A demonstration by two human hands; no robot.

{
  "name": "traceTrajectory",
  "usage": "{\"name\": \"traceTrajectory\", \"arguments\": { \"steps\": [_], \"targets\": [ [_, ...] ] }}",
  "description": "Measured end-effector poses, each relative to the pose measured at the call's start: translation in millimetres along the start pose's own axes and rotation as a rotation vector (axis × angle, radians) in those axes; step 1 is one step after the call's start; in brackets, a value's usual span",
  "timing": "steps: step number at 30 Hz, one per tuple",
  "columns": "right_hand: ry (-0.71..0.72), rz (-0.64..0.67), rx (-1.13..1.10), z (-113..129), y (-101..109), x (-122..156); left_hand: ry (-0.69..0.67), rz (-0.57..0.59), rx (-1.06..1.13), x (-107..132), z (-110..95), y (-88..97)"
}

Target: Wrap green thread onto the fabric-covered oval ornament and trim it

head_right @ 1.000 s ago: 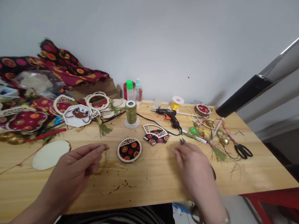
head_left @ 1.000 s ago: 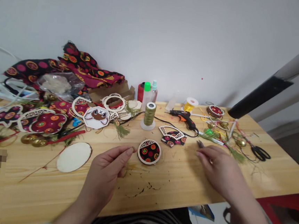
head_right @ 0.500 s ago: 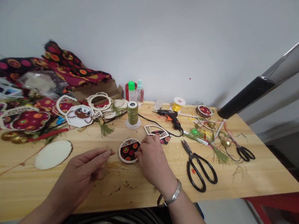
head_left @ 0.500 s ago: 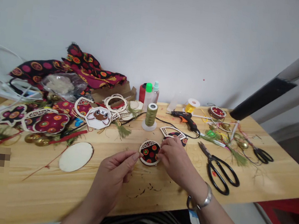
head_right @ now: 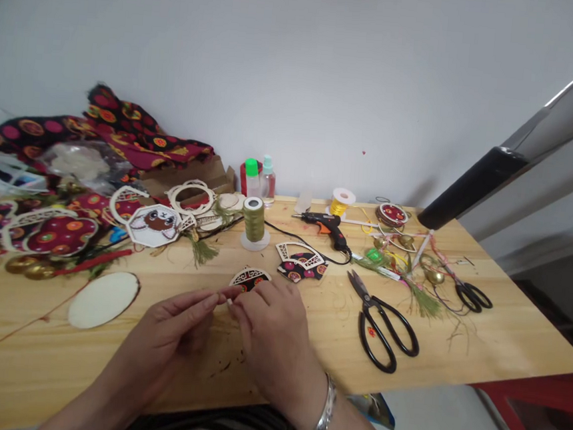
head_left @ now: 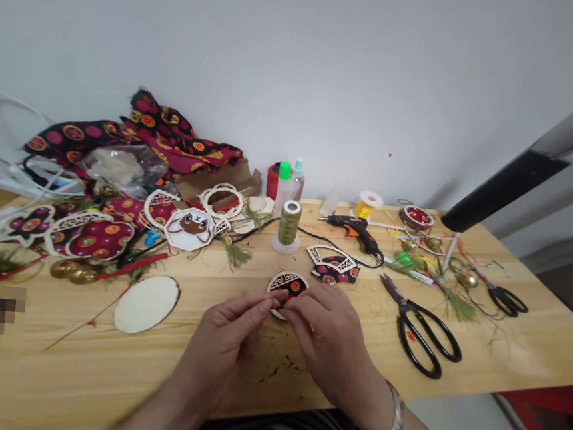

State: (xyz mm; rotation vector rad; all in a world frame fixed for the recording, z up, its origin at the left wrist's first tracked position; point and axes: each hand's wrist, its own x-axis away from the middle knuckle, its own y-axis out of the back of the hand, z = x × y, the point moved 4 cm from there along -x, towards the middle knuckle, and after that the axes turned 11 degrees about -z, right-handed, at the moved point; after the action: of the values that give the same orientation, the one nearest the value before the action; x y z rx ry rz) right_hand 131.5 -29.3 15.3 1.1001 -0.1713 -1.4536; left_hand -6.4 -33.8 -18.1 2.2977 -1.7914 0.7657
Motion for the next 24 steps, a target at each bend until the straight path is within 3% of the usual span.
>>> {"name": "traceTrajectory", "arguments": {
  "steps": [24],
  "targets": [
    [0.016, 0.043, -0.03, 2.2, -8.1, 6.3, -0.149, -0.029, 0.197, -3.6, -14.6, 10.5]
  ]
}}
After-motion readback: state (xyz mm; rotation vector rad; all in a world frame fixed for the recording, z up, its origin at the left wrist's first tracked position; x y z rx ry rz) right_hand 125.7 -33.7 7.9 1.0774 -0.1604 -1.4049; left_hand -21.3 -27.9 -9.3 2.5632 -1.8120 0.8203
